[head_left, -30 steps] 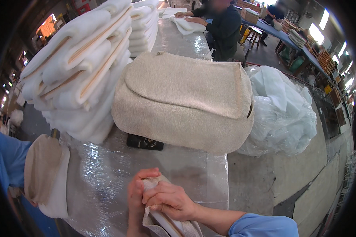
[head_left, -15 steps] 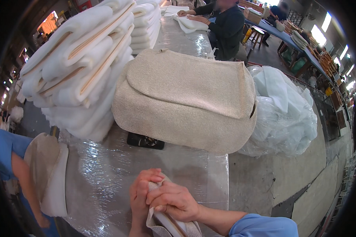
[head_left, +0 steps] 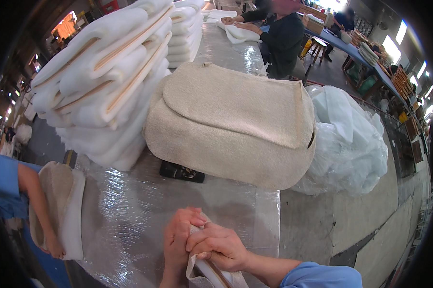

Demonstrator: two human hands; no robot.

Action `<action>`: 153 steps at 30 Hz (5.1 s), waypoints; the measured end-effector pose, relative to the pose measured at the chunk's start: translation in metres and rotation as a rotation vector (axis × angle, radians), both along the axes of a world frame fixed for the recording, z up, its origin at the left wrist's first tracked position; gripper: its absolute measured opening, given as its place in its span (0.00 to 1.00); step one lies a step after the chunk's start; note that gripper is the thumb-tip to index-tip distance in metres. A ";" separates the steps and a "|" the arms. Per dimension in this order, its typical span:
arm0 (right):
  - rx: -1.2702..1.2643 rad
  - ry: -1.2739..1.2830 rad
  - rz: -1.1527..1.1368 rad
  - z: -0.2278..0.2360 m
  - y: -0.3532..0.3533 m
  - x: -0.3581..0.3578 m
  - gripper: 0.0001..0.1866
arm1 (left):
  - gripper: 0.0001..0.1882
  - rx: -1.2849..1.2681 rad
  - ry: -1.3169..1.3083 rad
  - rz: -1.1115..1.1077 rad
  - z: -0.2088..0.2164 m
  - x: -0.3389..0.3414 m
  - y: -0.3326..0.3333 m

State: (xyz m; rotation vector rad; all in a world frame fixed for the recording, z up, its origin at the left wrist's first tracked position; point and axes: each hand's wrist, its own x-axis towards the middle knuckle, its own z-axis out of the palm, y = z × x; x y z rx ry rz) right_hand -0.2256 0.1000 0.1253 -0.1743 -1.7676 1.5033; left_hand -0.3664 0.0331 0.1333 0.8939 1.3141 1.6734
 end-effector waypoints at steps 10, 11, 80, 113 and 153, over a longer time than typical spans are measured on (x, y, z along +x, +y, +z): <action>0.040 -0.075 0.045 0.002 0.013 -0.001 0.02 | 0.36 -0.099 -0.294 0.088 -0.033 -0.010 0.006; 0.042 -0.055 0.088 0.001 0.018 -0.005 0.06 | 0.39 -0.130 -0.390 0.090 -0.047 -0.019 0.010; -0.536 -0.057 -0.079 0.060 -0.005 0.062 0.27 | 0.38 0.348 0.010 -0.025 0.211 0.082 -0.118; 0.923 -1.191 0.300 0.103 -0.099 0.159 0.32 | 0.33 -0.069 -0.486 0.643 -0.062 0.081 -0.212; -0.961 -0.240 0.047 -0.105 -0.010 -0.135 0.37 | 0.33 -0.316 -0.472 0.524 -0.152 0.016 -0.091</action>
